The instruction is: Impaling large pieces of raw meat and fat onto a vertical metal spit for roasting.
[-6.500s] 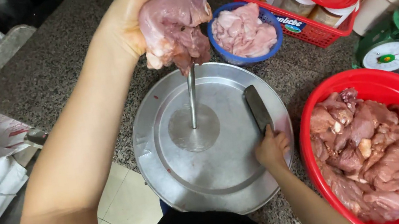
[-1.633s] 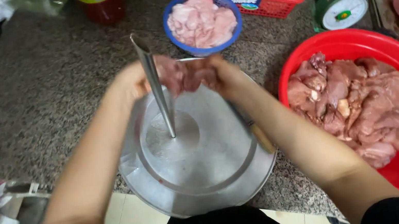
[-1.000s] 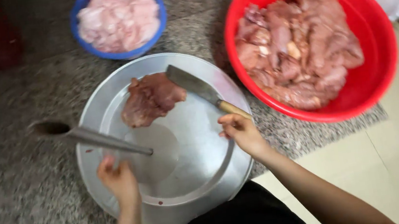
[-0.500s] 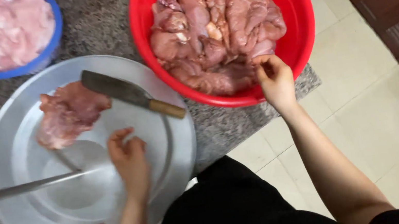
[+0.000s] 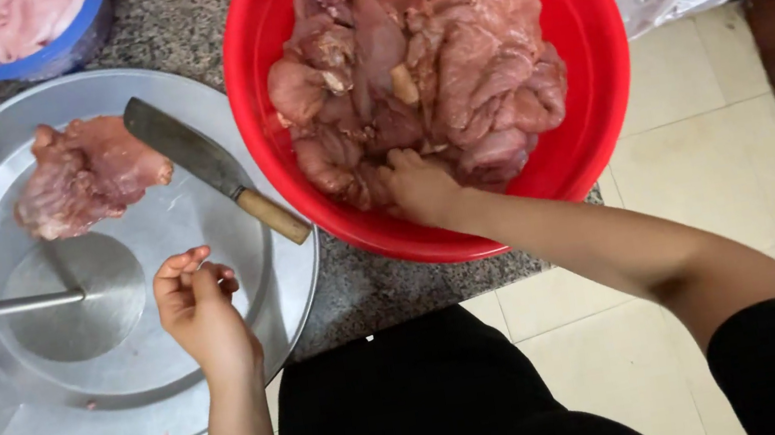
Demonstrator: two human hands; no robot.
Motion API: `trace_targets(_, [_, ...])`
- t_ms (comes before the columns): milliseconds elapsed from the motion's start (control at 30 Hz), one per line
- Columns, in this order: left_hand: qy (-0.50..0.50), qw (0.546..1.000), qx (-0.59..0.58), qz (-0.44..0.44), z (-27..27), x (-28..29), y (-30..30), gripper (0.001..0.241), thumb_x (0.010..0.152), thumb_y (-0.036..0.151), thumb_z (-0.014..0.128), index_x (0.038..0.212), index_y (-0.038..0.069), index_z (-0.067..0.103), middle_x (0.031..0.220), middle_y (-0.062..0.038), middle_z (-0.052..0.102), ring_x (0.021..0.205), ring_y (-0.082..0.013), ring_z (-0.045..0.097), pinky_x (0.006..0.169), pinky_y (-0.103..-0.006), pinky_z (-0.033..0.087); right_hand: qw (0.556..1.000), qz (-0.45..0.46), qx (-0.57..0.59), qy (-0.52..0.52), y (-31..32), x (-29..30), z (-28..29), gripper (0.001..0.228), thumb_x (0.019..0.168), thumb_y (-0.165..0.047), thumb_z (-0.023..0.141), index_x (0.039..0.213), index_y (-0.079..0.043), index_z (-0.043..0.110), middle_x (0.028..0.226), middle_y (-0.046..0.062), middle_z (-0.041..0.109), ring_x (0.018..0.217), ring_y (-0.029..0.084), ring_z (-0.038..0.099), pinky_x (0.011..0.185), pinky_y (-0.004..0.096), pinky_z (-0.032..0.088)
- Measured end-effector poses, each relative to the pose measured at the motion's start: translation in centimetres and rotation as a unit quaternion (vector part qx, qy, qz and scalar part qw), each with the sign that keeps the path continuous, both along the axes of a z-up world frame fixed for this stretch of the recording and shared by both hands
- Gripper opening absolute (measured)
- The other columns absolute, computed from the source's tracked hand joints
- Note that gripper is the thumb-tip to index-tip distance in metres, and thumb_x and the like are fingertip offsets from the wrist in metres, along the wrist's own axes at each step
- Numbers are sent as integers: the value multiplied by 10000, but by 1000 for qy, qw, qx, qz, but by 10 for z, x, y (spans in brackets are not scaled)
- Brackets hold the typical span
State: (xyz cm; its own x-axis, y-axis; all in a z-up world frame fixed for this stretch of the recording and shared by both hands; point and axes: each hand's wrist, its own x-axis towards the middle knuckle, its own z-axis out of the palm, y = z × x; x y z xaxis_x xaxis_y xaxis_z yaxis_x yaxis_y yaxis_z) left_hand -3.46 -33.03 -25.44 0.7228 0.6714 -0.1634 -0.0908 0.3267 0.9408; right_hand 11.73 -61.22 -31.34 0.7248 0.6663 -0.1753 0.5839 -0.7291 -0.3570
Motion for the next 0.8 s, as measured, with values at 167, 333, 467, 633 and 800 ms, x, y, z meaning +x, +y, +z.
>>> trace_targets(167, [18, 999, 13, 36, 2, -32, 31, 78, 1081, 25, 549, 1091, 99, 570, 1101, -49, 673, 762, -100, 569, 678, -239, 475, 998, -53, -16, 12, -5, 6, -73, 159, 1000, -122, 615, 1150, -70, 620, 1115, 226, 722, 1038, 414, 686, 918, 522, 522])
trace_targets(333, [39, 997, -17, 64, -9, -50, 59, 113, 1061, 20, 553, 1078, 131, 563, 1078, -33, 680, 778, -93, 569, 699, -231, 472, 983, -120, 26, 137, -14, 12, -7, 396, 870, -267, 741, 1137, -8, 605, 933, 227, 717, 899, 398, 698, 804, 496, 533])
trace_targets(467, [59, 994, -63, 67, -7, -48, 65, 118, 1047, 32, 566, 1056, 149, 558, 1045, -16, 677, 776, -95, 568, 708, -239, 471, 951, -119, 216, 184, -29, 23, -31, 353, 875, -186, 744, 1151, 10, 644, 896, 124, 737, 828, 268, 707, 704, 390, 558])
trace_targets(633, [67, 992, -89, 60, 6, -39, 65, 119, 1026, 34, 571, 1040, 151, 560, 1025, -3, 677, 770, -96, 567, 701, -249, 470, 791, -313, 220, 478, -20, 27, 32, 252, 1012, -134, 665, 1241, -29, 660, 812, 165, 577, 624, 242, 461, 481, 366, 356])
trace_targets(800, [66, 992, -90, 55, 3, -41, 77, 147, 1007, 7, 568, 1040, 149, 570, 1028, 0, 679, 780, -93, 570, 709, -246, 470, 765, -265, 299, 505, -41, 37, 103, 293, 950, -87, 678, 1230, -3, 665, 1023, 123, 746, 830, 168, 705, 688, 291, 592])
